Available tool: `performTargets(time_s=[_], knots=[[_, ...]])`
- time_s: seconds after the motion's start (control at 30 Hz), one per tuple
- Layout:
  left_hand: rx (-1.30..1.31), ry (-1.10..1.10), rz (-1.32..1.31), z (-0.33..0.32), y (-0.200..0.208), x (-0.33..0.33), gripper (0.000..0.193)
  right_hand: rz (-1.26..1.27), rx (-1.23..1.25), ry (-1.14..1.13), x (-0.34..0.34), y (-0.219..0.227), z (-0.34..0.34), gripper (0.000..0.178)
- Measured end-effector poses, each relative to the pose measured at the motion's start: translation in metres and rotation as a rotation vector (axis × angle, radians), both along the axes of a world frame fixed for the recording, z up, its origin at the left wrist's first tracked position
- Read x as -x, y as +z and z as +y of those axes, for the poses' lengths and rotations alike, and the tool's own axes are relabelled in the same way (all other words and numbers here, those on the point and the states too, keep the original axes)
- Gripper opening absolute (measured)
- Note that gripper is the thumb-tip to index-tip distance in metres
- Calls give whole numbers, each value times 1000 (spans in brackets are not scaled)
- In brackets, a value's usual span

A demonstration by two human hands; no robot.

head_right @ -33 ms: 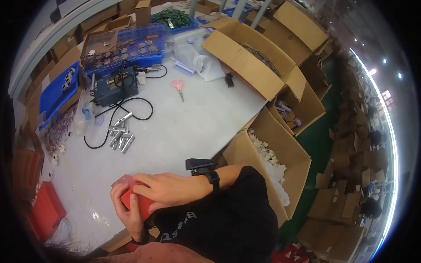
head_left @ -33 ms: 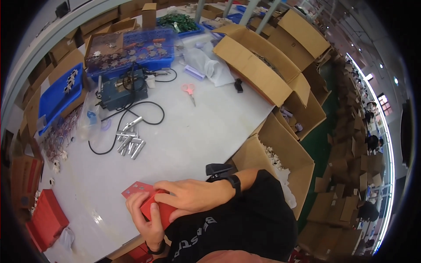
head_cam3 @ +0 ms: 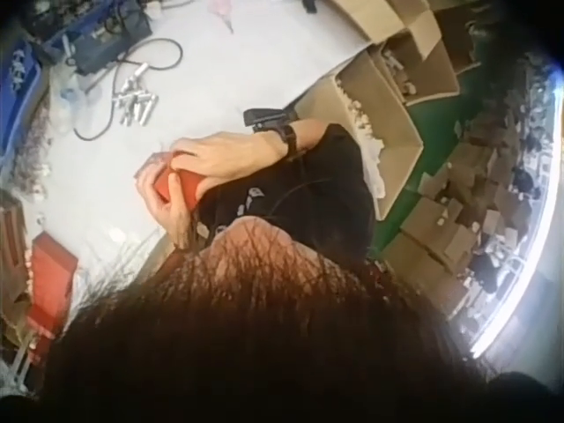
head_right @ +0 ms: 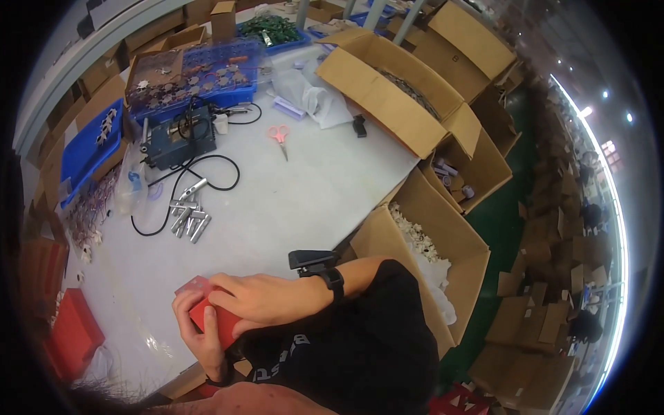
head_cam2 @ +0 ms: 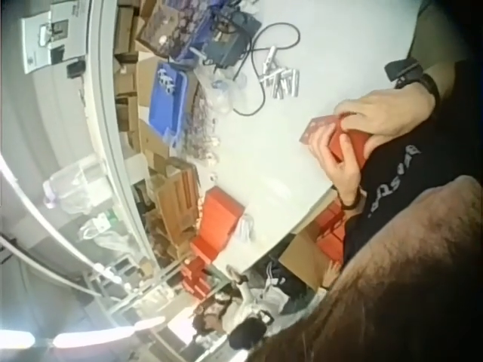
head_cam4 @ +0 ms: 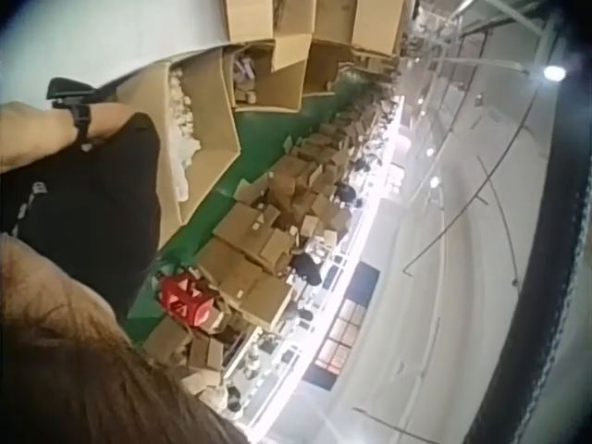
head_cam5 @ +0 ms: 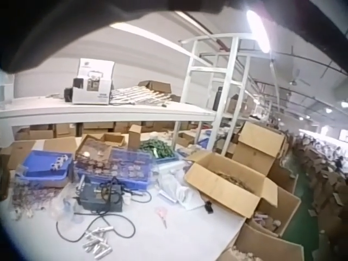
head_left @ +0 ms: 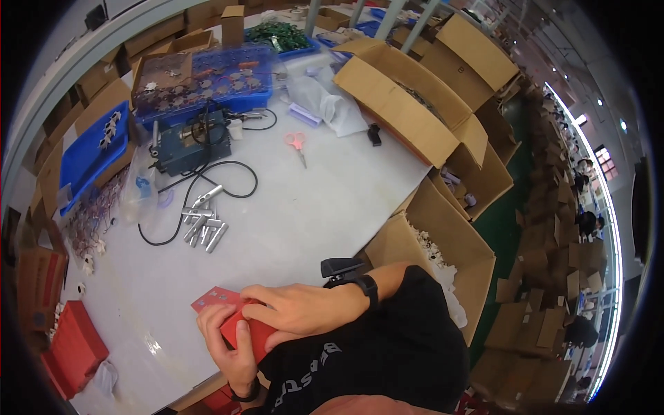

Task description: Manually assemble components and place them into plastic bags and red boxes within a factory setting.

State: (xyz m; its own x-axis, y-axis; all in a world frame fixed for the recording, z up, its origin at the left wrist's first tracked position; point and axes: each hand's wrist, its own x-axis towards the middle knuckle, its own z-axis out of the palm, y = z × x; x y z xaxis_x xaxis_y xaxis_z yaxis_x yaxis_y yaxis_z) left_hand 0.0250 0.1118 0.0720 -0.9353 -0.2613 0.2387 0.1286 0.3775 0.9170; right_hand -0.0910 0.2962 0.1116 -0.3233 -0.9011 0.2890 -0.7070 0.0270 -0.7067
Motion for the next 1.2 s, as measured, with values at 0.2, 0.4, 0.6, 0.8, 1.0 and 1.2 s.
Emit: performTargets(time_s=[0.2, 0.4, 0.6, 0.8, 1.0, 1.2], knots=[[321, -44, 83, -3, 20, -7, 50, -141, -205, 148, 18, 20, -7, 48], [701, -146, 62, -21, 30, -24, 67, -62, -233, 249, 33, 28, -22, 45], [692, -121, 80, -26, 25, -19, 74, 2, -395, 322, 43, 51, -33, 42], [634, -155, 144, -17, 17, -12, 79, 201, -435, 187, 26, 46, -23, 47], [646, -115, 165, 0, 15, -2, 80, 325, -502, 140, 23, 41, -19, 47], [639, -82, 178, 2, 14, 8, 85, 468, -425, 62, 26, 33, -16, 54]])
